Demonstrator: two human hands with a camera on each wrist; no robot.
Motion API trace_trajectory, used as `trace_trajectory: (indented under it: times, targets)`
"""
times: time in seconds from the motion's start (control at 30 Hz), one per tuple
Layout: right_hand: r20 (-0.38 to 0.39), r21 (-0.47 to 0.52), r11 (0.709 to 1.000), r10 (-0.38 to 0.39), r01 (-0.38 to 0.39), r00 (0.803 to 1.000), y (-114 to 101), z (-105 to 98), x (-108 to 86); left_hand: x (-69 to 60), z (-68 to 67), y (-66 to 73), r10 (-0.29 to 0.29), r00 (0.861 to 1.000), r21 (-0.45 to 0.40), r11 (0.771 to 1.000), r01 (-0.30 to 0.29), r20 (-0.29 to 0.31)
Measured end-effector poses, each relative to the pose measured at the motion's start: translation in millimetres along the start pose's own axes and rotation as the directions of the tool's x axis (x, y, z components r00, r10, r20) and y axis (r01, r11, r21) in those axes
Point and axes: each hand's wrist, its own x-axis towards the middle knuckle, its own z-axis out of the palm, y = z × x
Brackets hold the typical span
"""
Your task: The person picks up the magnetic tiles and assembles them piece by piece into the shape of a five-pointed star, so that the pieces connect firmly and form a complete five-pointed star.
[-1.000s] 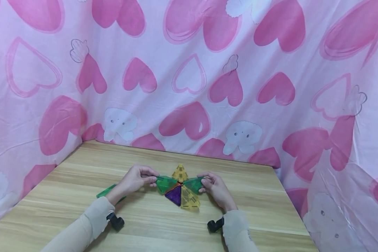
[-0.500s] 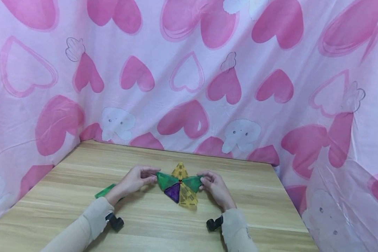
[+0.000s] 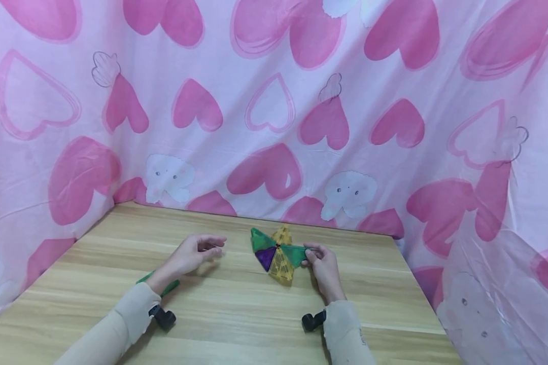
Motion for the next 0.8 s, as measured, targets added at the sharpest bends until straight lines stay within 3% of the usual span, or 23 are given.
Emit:
trace_trajectory:
  times: [0.4,0.63,0.8]
  targets:
    - [-0.074,0.026,0.999,0.030,-0.028,0.997,-3,-2,3.4,0.4,-4.9,4.7,-0.006,1.000,-0.023,1.000,0.006,0.022]
    - [-0.077,0.049,0.994,0.100,-0.097,0.992,-2,-2,-0.4,-2.0,-10.0,0.6,0.007,0.999,-0.022,1.000,-0.006,0.035]
    - [-0.075,0.056,0.994,0.094,-0.090,0.993,-3,-2,3.6,-2.4,-17.3,7.8,-0.002,0.999,-0.044,0.999,0.004,0.035]
